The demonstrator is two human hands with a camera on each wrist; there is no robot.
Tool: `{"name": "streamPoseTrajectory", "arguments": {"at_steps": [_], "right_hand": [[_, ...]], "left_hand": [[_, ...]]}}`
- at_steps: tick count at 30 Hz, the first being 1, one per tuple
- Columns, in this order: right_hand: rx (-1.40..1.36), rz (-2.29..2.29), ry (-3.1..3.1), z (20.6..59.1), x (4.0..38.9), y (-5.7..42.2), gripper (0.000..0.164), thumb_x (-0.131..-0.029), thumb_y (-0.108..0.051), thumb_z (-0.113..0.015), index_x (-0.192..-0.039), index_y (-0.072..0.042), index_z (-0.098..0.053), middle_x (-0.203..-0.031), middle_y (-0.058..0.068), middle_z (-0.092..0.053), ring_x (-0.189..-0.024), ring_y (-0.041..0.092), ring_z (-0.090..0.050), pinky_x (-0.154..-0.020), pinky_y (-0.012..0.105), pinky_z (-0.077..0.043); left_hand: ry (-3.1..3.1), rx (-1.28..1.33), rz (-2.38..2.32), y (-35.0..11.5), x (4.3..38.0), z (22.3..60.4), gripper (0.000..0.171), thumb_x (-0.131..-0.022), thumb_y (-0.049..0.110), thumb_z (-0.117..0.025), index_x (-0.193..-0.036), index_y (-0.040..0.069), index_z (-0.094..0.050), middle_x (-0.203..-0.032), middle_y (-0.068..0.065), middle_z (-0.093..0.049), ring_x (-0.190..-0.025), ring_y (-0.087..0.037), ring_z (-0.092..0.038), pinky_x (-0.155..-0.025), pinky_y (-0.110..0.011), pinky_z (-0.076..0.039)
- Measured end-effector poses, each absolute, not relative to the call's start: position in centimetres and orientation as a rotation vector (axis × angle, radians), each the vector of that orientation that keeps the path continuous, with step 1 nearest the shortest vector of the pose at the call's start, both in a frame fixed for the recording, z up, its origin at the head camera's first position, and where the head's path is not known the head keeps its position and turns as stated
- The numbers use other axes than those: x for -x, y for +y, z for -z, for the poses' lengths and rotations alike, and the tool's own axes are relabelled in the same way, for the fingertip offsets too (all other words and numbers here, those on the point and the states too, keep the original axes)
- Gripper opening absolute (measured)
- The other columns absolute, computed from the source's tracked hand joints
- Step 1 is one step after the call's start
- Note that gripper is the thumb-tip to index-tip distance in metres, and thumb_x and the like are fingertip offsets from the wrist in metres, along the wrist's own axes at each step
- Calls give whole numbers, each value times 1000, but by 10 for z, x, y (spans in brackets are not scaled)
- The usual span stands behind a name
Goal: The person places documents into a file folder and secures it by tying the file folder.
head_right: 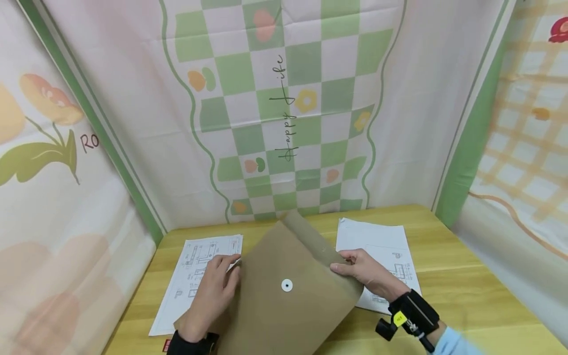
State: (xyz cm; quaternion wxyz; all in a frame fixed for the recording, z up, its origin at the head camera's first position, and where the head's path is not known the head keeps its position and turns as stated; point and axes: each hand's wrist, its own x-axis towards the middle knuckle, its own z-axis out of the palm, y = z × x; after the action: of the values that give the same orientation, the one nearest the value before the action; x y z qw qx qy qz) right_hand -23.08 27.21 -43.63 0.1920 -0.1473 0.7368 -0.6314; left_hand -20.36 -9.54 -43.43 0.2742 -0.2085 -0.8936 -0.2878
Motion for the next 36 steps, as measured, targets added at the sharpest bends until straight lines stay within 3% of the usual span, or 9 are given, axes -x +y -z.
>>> {"name": "streamPoseTrajectory", "arguments": {"at_steps": [8,15,27,30,36], "right_hand": [[325,1840,2098,443,222,262,28,-90,-18,-59,-107,4,-63,-85,9,-70,-72,25,-68,-65,39,-54],[246,1937,2019,453,219,251,34,-89,-19,-60,-116,3,-59,-90,7,-70,-76,24,-68,-69,39,-54],[117,2059,1962,462,210,233,51,-90,-22,-59,-129,8,-45,-99,9,-68,-85,23,-67,-73,38,-54],[92,2062,1976,462,209,228,54,-90,-23,-59,-130,9,-43,-102,11,-67,-89,24,-67,-75,37,-53],[101,2073,1963,456,208,220,52,-90,-22,-59,-130,8,-44,-104,11,-67,-91,25,-66,-76,36,-53]], "left_hand": [[-2208,837,741,-72,192,416,20,-87,8,-58,-107,8,-64,-98,0,-56,-90,-12,-49,-76,-25,-42],[-2077,1045,588,-42,174,418,20,-81,9,-63,-100,13,-65,-96,1,-57,-90,-14,-54,-79,-28,-45],[-2105,1248,348,4,156,428,8,-85,19,-56,-89,20,-63,-96,6,-56,-90,-9,-54,-77,-25,-43],[-2097,1290,251,15,150,439,13,-88,21,-52,-91,22,-65,-97,8,-56,-91,-6,-54,-78,-23,-42],[-2070,1354,21,29,149,446,21,-90,24,-52,-106,23,-65,-111,9,-58,-110,-8,-50,-85,-23,-42]]}}
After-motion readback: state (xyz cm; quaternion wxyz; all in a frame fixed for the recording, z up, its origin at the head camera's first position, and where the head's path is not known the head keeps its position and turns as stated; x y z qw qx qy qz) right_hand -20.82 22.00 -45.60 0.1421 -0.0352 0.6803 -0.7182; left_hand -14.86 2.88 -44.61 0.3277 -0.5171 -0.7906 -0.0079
